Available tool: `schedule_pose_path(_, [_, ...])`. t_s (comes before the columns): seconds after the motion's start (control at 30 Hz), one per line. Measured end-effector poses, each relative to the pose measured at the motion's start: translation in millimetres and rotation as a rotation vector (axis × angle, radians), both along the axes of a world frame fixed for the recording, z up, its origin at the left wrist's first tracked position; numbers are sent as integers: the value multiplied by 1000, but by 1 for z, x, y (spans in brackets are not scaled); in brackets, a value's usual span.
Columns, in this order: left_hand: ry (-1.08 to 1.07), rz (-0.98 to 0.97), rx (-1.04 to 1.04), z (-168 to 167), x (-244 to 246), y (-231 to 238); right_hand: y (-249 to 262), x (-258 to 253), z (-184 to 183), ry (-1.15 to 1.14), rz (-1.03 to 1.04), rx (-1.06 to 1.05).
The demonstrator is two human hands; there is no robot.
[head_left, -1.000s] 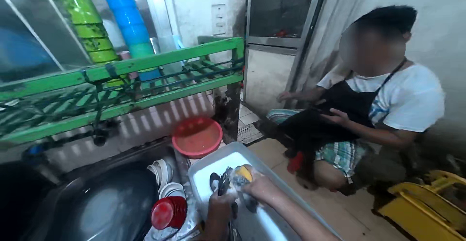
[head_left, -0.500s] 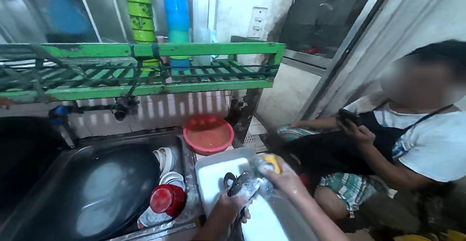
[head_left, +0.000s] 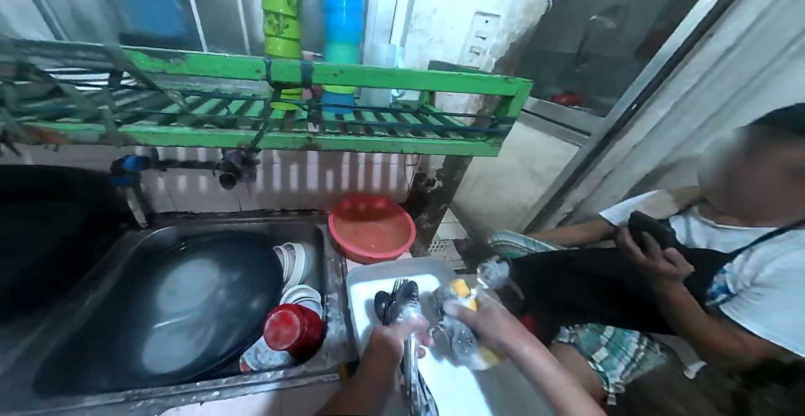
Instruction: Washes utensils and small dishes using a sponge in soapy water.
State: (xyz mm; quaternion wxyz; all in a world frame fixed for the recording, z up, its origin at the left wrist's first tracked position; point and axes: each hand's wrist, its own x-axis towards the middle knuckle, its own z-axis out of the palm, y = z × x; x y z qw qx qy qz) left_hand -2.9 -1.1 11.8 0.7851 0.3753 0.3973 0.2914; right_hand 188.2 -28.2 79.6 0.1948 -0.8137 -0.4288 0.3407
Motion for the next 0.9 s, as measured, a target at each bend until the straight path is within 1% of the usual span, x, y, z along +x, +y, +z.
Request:
schedule_pose_path(0.03, [22,15,2,1,1,0,2,5,4,-38,64,-87])
schedule_pose_path(0.1, [82,47,-39,6,2,-3,3,4,5,-81,161,-161])
schedule_pose_path(0.17, [64,76,-101,6,4,-3,1,-3,-3,-55,140,-129])
schedule_pose_path(0.23, [-24,106,-128,1,7,0,-2,-2,-8,-26,91,-89])
schedule_pose_path(0.27, [-58,122,-135,-1,8,2,-2,0,-5,-53,131,-139])
schedule_pose_path(0.33, [-83,122,-120,-1,7,1,-3,-1,5,-175,339,-360])
schedule_pose_path(0.4, [-72,65,-116,3,7,-3,-4,-13,8,-246,526,-558])
schedule_pose_path(0.47, [-47,-72,-110,10,5,-8,-4,-29,0,-256,633,-635])
schedule_pose_path(0.53, [-23,-189,-72,9,4,-8,-6,-44,-12,-252,702,-640])
schedule_pose_path(0.57, [-48,-204,-59,7,2,-7,-7,-47,-19,-237,731,-622])
schedule_pose_path(0.63, [-126,-137,-63,4,1,-4,-15,-52,-28,-228,776,-595])
schedule_pose_path(0.73, [-234,97,-135,5,-3,4,-36,-53,-26,-205,793,-530])
schedule_pose_path(0.8, [-318,233,-159,2,-5,12,-44,-44,-22,-268,710,-528])
schedule_pose_path(0.83, [-311,266,-176,1,-5,14,-44,-37,-22,-310,644,-529])
schedule_pose_path(0.9, [-191,232,-218,1,-4,16,-38,-23,-25,-352,515,-466])
